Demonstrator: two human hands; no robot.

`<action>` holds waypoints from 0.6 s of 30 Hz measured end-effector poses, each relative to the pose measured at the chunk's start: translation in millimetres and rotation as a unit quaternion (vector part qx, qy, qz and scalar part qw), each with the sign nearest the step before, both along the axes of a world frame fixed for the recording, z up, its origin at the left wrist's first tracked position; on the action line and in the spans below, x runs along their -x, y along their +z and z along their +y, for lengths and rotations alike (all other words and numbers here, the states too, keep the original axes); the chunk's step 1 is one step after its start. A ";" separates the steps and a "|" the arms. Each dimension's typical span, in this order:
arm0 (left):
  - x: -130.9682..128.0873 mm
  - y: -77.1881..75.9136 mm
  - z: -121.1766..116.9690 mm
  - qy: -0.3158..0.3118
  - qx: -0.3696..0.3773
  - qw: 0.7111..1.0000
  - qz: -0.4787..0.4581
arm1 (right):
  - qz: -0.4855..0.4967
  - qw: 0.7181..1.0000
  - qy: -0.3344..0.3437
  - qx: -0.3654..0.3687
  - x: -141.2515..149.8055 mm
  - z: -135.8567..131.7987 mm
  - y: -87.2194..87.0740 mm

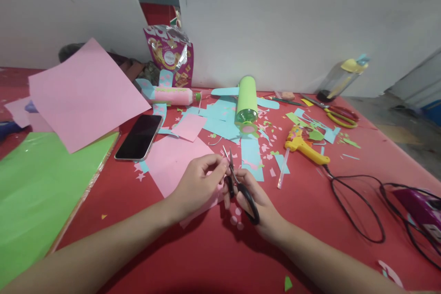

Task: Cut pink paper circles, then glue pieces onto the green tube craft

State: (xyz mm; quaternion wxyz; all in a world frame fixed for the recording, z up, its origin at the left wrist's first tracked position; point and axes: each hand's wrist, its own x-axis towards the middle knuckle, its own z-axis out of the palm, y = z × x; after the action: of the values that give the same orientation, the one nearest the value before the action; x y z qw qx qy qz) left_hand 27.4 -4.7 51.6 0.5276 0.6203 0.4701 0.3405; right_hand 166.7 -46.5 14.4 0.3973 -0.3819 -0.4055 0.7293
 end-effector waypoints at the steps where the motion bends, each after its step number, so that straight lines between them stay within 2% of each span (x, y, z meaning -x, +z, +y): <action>1: 0.2 0.1 0.4 -0.001 -0.001 1.000 0.001 | 0.001 1.000 -0.001 0.003 0.2 0.1 0.0; 10: 4.0 0.7 6.2 -0.005 -0.038 0.999 0.032 | 0.005 1.000 -0.013 0.014 0.6 0.7 3.3; 18: 5.3 4.9 9.4 -0.017 -0.042 0.998 0.050 | 0.018 1.000 -0.015 0.016 0.4 0.4 1.8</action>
State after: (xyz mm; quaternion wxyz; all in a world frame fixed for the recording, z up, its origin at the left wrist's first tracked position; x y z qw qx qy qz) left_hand 22.1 4.6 56.5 0.4832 0.6658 0.4704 0.3193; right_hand 166.3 -46.1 16.2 0.4090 -0.3809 -0.3806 0.7367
